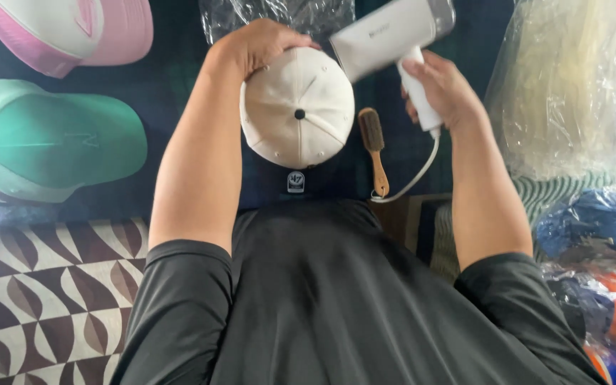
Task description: The person uses a hair dryer to blow air onto a white baseball cap held in their hands. After drying, they use a brush to clean the inside of the cap. The person handles the cap and tools directly without visible intermediate containers.
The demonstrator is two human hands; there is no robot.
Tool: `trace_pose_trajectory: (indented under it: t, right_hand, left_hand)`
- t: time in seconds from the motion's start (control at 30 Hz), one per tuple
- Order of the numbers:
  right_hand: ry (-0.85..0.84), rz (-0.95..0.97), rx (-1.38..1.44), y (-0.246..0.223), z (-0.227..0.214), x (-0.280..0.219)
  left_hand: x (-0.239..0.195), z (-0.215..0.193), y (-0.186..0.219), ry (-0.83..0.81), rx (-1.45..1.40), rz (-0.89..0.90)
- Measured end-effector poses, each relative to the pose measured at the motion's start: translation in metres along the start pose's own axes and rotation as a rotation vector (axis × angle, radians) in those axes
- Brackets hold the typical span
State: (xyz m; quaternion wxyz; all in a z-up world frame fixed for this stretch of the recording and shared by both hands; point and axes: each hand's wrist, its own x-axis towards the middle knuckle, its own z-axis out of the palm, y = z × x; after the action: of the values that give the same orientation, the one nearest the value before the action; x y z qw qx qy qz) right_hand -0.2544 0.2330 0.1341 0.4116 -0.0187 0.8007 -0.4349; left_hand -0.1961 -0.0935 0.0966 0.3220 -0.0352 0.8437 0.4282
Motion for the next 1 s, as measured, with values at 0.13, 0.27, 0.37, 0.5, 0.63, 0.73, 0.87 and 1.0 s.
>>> trace_pose_trajectory:
  t: [0.13,0.27,0.37,0.5,0.63,0.73,0.87,1.0]
  right_hand:
    - [0.07,0.2,0.167,0.036,0.017,-0.02]
    - [0.146,0.218,0.243,0.081,0.041,-0.06]
    - [0.226,0.178,0.334,0.102,0.068,-0.101]
    - [0.352,-0.207,0.398,0.13,0.099,-0.13]
    - [0.821,-1.228,-0.907,0.196,0.098,-0.129]
    - [0.639,-0.985,-0.286,0.127,0.125,-0.146]
    - [0.662,-1.042,-0.413,0.054,0.12,-0.145]
    - [0.7,-1.113,-0.606,0.032,0.114,-0.143]
  left_hand:
    - [0.001,-0.001,0.0,-0.017,0.027,0.036]
    - [0.001,-0.003,0.002,-0.001,-0.018,-0.007]
    - [-0.016,-0.001,0.014,0.013,-0.133,-0.02]
    - [-0.035,0.01,-0.017,0.29,-0.556,-0.131]
    - [-0.077,0.059,-0.058,0.903,-0.87,0.188]
    - [-0.108,0.14,-0.083,0.879,-0.908,0.021]
    - [-0.092,0.226,-0.124,0.798,-1.42,0.003]
    - [-0.082,0.241,-0.114,0.871,-1.517,0.016]
